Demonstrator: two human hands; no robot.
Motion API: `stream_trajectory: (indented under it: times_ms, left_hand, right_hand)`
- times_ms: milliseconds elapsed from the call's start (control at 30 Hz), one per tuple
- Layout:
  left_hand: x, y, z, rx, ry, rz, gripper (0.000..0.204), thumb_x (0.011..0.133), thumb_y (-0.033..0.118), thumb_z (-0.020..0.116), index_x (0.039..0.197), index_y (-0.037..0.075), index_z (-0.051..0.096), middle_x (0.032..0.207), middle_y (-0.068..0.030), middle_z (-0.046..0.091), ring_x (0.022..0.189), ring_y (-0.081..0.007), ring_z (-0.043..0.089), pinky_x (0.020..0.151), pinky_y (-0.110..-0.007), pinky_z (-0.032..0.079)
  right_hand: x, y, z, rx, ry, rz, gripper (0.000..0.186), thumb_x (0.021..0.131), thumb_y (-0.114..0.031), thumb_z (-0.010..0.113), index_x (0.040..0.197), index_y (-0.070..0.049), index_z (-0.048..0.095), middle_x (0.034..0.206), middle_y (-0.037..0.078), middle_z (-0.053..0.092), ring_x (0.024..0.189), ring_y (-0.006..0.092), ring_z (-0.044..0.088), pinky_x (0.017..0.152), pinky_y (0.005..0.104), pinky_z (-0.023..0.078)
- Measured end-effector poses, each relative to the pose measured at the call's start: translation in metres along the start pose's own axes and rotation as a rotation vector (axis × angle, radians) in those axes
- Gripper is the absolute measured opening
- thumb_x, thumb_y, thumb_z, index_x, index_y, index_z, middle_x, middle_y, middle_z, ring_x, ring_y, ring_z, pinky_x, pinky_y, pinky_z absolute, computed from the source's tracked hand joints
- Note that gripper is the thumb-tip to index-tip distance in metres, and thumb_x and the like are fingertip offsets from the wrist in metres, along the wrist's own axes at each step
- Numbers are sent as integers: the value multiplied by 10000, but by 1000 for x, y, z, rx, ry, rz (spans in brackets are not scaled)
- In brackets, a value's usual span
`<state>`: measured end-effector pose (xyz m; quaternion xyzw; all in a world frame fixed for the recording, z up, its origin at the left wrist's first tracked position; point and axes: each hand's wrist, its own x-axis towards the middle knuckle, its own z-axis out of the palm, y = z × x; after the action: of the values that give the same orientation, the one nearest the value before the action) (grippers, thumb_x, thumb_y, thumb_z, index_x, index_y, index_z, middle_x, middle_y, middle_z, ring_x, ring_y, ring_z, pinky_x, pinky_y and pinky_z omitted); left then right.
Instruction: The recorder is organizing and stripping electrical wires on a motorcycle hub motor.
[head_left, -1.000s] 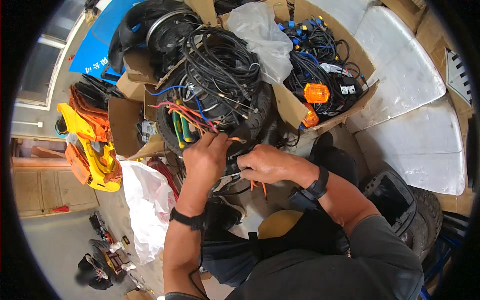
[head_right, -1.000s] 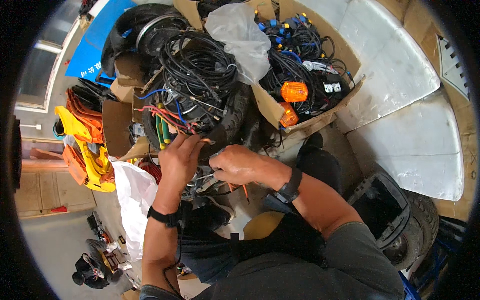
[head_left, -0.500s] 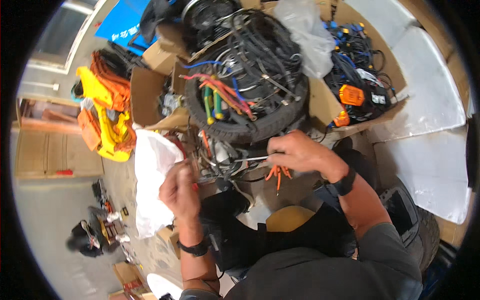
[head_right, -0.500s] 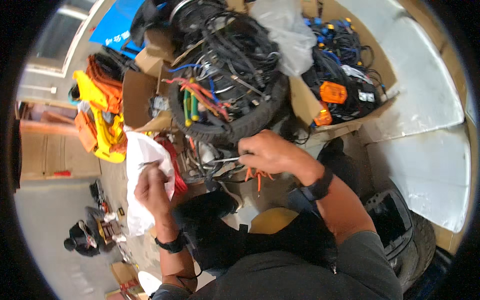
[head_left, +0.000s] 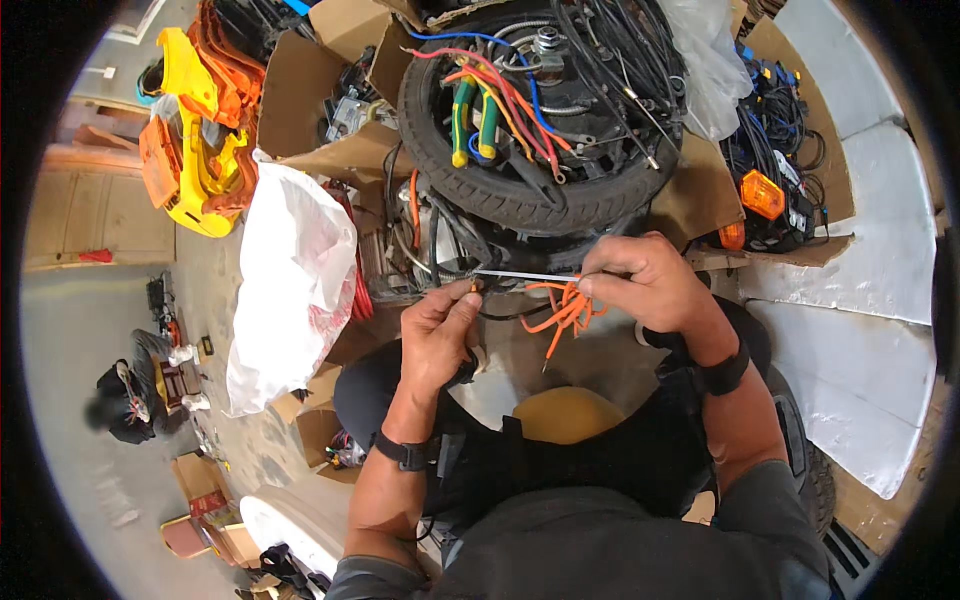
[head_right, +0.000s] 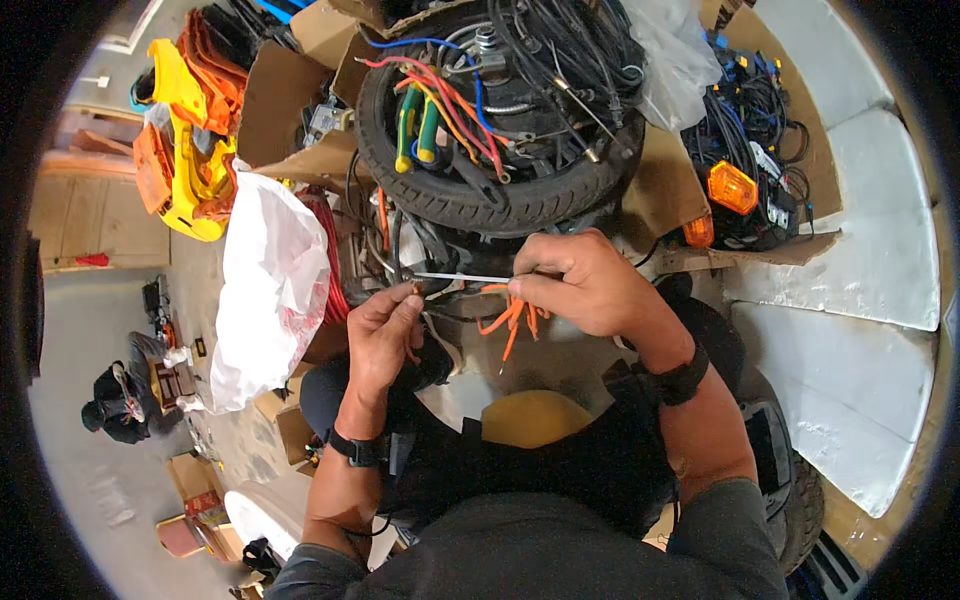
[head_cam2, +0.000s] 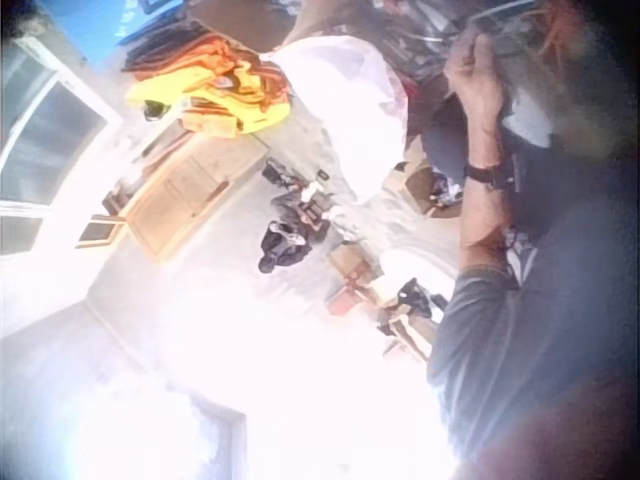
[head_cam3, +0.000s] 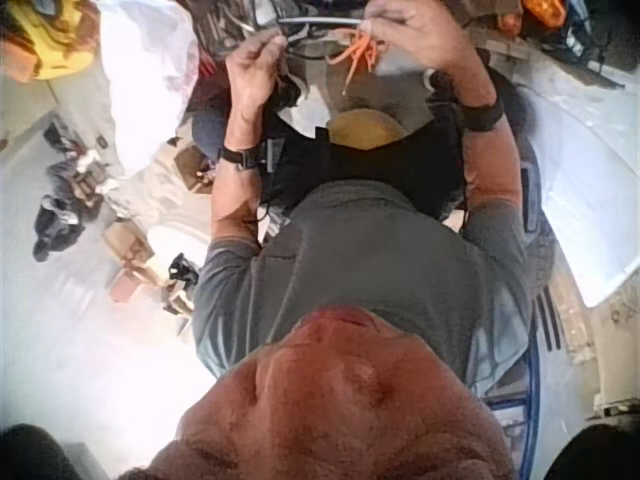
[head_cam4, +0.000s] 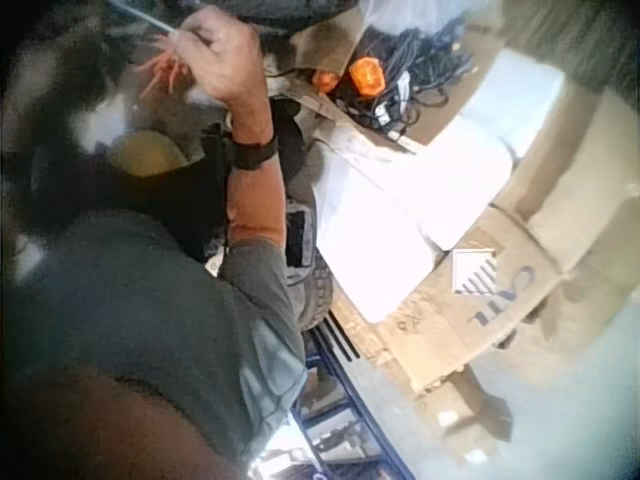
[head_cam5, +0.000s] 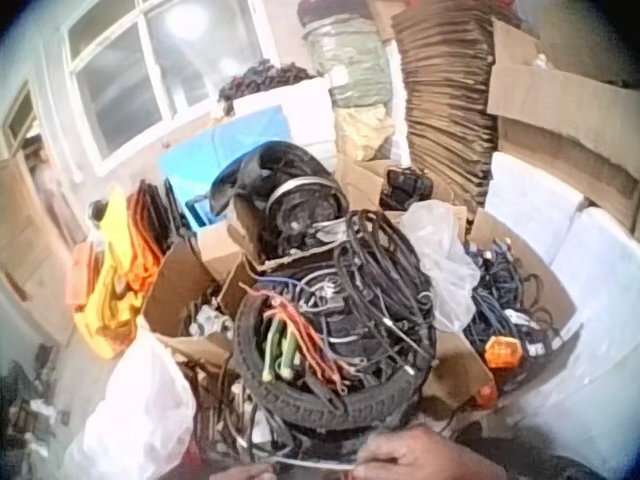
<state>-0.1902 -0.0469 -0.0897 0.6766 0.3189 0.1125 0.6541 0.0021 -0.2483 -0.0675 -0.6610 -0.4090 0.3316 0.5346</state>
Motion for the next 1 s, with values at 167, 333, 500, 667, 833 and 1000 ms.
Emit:
stream_trajectory:
  times_ms: [167,333,500,667,833,1000]
  left_hand:
    - [-2,-3,1,-31,-6,-43,184,939,91,627,1064,-33,678,633,20,564,502,-44,468,452,-223,364]
    - [-1,-1,2,-7,1,-58,195,945,101,617,1072,-34,677,626,15,565,496,-50,471,452,-221,364]
    - [2,-3,2,-23,19,-62,204,948,111,611,1073,-38,675,621,10,566,491,-60,483,450,-219,370]
    - [4,-5,3,-41,29,-105,204,944,109,617,1069,-41,673,626,6,568,496,-59,481,461,-226,379]
    - [2,-6,6,4,-17,-73,214,942,109,622,1081,-46,671,634,9,569,502,-55,482,465,-229,384]
    - [-2,-1,11,11,-16,-41,214,940,102,625,1092,-40,672,641,10,567,510,-54,489,461,-226,384]
  right_hand:
    - [2,-1,3,32,2,-4,123,876,-109,658,856,6,620,625,40,601,606,54,525,544,267,419]
    - [3,0,4,12,11,-17,126,874,-113,666,861,6,624,633,42,609,609,56,533,547,267,423]
    - [2,-1,3,-12,27,-37,133,873,-120,671,861,6,631,646,41,618,615,57,535,556,264,426]
    - [0,-3,3,21,38,-24,132,873,-122,672,865,5,637,645,34,610,613,60,528,560,262,425]
    - [0,-1,4,32,19,-6,126,871,-117,670,865,5,638,636,33,594,608,58,518,555,264,420]
    - [2,2,4,15,-26,16,135,869,-120,670,847,8,631,594,26,561,574,53,490,518,268,398]
